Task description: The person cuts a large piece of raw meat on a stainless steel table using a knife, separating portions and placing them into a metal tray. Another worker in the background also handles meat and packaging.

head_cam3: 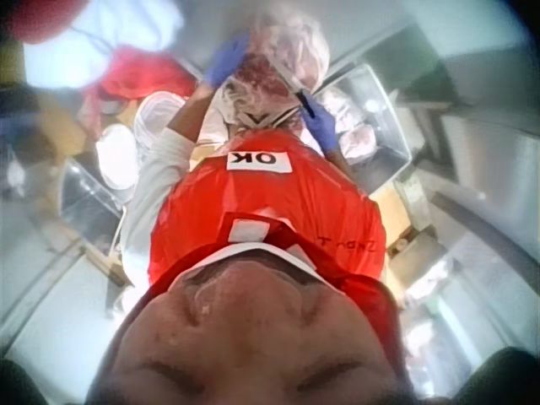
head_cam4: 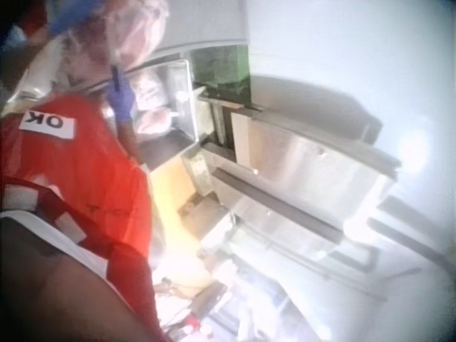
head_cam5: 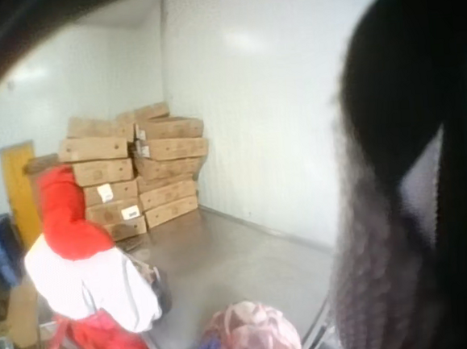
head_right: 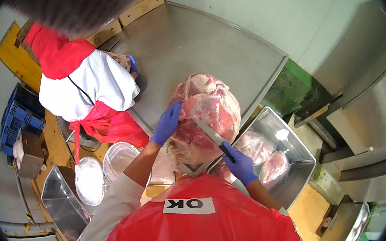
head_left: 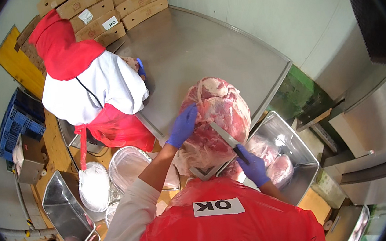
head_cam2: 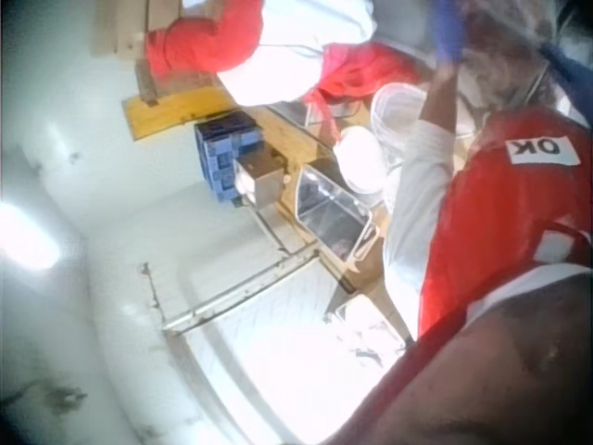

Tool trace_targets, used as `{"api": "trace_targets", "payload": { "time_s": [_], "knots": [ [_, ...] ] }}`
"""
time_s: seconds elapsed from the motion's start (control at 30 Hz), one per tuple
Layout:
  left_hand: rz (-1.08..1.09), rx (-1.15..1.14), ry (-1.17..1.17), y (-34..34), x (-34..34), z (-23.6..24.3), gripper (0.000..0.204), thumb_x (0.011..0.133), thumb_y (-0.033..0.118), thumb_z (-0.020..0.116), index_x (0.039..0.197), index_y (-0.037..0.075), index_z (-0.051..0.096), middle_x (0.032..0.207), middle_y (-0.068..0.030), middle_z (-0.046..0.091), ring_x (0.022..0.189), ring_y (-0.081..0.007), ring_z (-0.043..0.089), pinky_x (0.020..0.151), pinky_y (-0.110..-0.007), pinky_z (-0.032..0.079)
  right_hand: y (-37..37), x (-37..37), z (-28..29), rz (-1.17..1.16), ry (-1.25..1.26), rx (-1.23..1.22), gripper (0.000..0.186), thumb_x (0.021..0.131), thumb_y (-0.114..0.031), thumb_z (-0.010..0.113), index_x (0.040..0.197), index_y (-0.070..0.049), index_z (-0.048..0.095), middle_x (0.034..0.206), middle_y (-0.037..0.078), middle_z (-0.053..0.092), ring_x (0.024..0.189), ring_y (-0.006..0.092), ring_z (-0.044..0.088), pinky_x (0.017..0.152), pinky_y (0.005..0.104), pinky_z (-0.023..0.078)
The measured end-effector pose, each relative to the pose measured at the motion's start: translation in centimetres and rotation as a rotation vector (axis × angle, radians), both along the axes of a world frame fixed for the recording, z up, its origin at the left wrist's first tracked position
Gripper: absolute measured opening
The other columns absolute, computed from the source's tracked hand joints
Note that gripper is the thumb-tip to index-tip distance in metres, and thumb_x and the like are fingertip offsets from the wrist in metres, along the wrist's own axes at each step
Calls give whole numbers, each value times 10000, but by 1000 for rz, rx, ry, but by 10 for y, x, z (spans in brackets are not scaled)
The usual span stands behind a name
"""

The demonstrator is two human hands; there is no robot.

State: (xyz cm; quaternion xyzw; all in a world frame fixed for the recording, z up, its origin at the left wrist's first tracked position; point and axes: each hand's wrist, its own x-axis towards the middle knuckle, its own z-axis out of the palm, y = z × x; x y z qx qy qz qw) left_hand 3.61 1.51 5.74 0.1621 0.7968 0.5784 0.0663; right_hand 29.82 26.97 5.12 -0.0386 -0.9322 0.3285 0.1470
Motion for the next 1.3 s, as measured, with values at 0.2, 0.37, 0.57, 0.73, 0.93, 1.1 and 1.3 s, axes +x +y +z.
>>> {"api": "trace_targets", "payload": {
  "time_s": [0.2,0.37,0.57,0.73,0.93,1.1,1.3],
  "knots": [
    [-227,79,-384,32,-8,73,595,957,466,765,1349,27,676,1063,-131,733,969,-202,702,876,-364,567,25,79,3,-77,-63,-22,588,938,-275,789,1501,-229,627,1036,171,772,827,359,748,735,450,601],
    [-141,-317,318,60,35,57,434,907,249,765,1316,116,705,1069,-99,687,912,-267,669,838,-410,561,22,121,-6,-293,-44,-248,603,975,-179,764,1549,-164,579,1267,154,774,984,185,760,874,351,596],
    [58,-484,846,62,81,18,489,855,174,709,1336,268,712,1203,-61,580,1108,-310,574,1045,-543,442,16,101,52,-513,-205,-570,625,986,-119,723,1575,-55,524,1393,109,717,1173,107,650,1002,287,521],
    [74,-394,877,70,84,14,467,870,161,697,1315,298,729,1192,-46,599,1071,-288,591,1005,-517,465,41,56,103,-210,-62,-136,602,964,-25,720,1545,-58,565,1308,201,739,1116,232,739,956,350,561],
    [-5,-329,829,77,81,-5,420,907,217,657,1307,324,735,1151,-18,615,987,-265,604,927,-457,484,36,-30,214,89,-238,466,579,905,-112,816,1460,-196,674,875,158,687,700,351,676,650,414,547],
    [8,-275,834,65,75,0,430,914,242,636,1329,321,712,1091,-2,622,934,-243,602,872,-418,481,-7,-114,294,237,-380,866,433,897,-220,799,1326,-253,752,813,122,687,700,337,694,604,457,545],
    [-11,-210,825,68,74,-8,401,900,233,645,1289,301,718,1061,15,616,901,-221,600,837,-414,472,-51,-177,330,377,-505,1087,322,916,-262,755,1237,-242,774,770,121,695,718,343,707,643,475,565]
  ]
}}
